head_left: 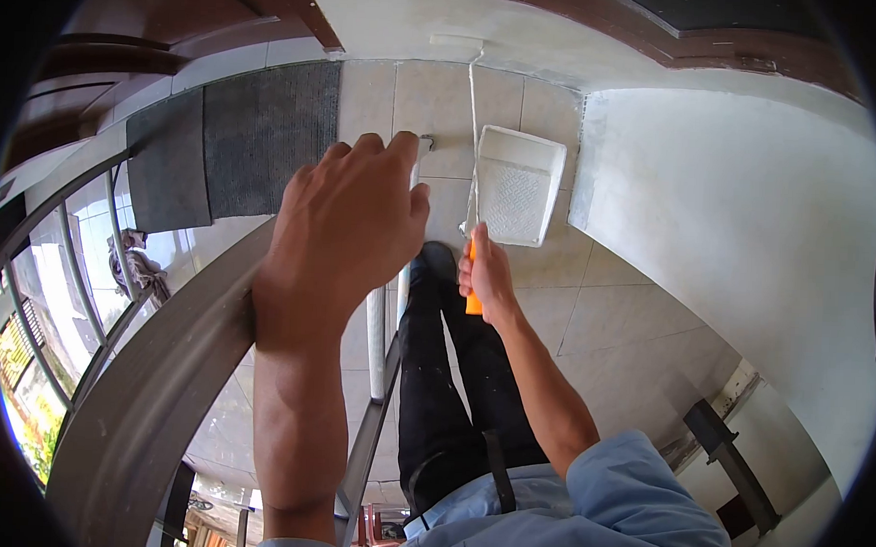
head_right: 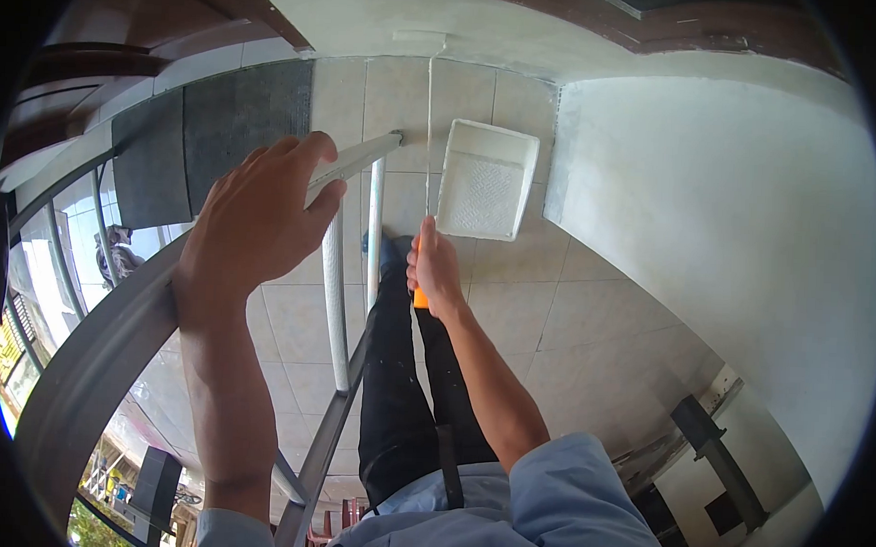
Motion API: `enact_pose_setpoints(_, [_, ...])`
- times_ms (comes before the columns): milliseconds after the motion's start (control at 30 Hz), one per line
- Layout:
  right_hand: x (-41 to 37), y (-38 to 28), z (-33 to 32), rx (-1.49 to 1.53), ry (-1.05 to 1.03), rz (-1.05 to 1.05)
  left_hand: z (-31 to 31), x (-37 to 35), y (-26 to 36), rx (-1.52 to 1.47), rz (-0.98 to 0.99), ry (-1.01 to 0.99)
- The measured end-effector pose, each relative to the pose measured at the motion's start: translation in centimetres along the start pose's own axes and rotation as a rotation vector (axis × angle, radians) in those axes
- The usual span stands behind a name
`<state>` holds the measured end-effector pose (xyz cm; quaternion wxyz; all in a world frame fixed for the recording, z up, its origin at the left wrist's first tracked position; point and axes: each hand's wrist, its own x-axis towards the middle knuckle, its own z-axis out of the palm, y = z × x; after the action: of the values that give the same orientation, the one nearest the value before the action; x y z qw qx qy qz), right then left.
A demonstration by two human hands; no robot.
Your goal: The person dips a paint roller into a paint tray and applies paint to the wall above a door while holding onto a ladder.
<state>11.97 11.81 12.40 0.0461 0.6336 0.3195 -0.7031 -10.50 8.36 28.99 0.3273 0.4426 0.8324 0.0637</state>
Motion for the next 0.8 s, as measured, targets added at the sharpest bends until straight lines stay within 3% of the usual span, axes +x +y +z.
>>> enact_pose_setpoints(200, [-4.1,2.2,-1.9,-0.003,-0.001,-0.038,0.1,-0.1,0.0,0.027,-0.002,0.002])
enact_pose_setpoints(467, [2.5,3.1,-2.9,-0.001,-0.021,-0.043,-0.1,-0.1,0.1,0.061,-0.010,-0.018])
enact_pose_setpoints(800, [-0.4,6.4,-5.7,-0.007,-0.008,-0.108,-0.1,-0.1,0.1,0.078,0.006,0.000])
